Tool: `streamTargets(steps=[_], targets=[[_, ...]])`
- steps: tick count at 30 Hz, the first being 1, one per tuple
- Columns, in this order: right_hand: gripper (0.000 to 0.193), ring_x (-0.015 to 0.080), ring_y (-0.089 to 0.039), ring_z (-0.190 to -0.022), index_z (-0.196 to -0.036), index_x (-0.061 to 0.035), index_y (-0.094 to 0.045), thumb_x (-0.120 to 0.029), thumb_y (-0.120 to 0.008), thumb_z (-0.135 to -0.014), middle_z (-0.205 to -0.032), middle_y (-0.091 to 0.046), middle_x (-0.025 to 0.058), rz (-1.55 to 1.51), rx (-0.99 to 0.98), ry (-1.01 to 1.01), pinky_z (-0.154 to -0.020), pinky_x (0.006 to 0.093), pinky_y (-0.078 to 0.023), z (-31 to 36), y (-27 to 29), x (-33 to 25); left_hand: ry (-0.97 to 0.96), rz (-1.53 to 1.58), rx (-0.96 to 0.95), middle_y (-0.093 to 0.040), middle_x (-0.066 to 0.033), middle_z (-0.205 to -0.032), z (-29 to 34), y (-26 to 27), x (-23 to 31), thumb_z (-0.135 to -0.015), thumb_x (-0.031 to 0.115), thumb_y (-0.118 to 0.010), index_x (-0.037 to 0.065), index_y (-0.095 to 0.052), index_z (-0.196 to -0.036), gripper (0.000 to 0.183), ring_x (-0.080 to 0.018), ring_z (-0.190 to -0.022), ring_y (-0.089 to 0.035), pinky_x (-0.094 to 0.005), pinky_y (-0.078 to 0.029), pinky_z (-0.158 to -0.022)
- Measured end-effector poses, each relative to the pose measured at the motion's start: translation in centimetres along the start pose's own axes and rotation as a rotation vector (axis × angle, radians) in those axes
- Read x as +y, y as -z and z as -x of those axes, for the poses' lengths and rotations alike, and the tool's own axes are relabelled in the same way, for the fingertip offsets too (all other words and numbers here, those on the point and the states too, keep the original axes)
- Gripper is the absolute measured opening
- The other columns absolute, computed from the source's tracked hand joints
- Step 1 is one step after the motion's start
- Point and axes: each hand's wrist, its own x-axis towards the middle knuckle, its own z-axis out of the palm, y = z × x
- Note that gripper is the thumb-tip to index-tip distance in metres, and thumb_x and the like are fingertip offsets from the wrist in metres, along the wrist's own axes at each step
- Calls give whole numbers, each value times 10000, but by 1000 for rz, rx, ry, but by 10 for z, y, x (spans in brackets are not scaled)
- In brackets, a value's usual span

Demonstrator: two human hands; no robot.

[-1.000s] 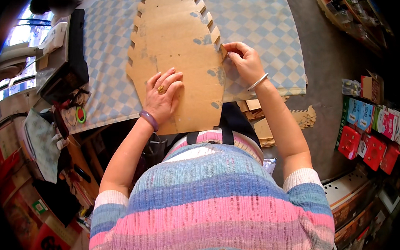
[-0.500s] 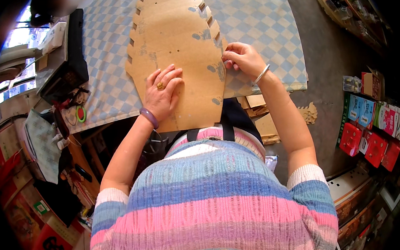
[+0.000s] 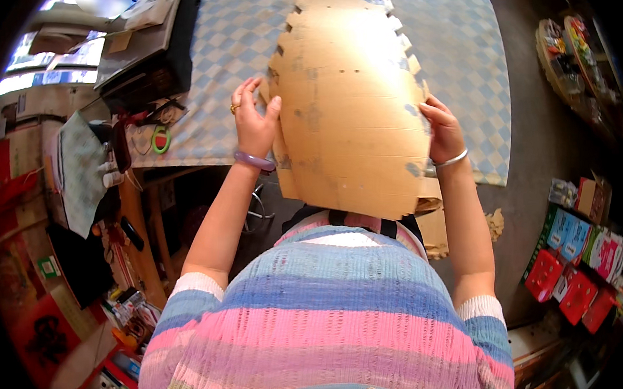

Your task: The person assembles cardboard components by hand, folding edges and creasing them with a pen. The person attaches a colorful paper sheet to one cardboard piece and stacks finished items on the floor.

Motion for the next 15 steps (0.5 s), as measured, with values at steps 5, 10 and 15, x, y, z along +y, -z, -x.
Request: streamTargets(steps=[5, 10, 15], targets=[[407, 244, -650, -975, -1271, 75, -441, -58, -462, -887, -1162, -601, 184, -165, -126, -23, -846, 337, -539, -1, 16, 4, 627, 1056, -160, -611, -91, -1097, -22, 15, -5, -921, 122, -573, -27, -479, -1258, 380, -164, -984, -619, -255, -513, -835], [459, 219, -623, -1047, -1343, 32, -410, -77, -477, -902, -1246, -567, 164, 119, 17, 95, -887, 311, -518, -5, 10, 14, 520, 1530, -343, -620, -113, -1158, -29, 16, -9, -954, 123, -475, -15, -497, -1246, 324, -197, -1047, -613, -304, -518, -878], [487, 211, -582, -1104, -1362, 7, -414, -38, -507, -885, -1269, -552, 138, -39, 102, 181, -930, 318, -493, -6, 11, 10, 581, 1695, -391, -590, -118, -1217, -30, 10, -7, -911, 88, -475, 12, -491, -1275, 372, -233, -1128, -566, -386, -457, -967]])
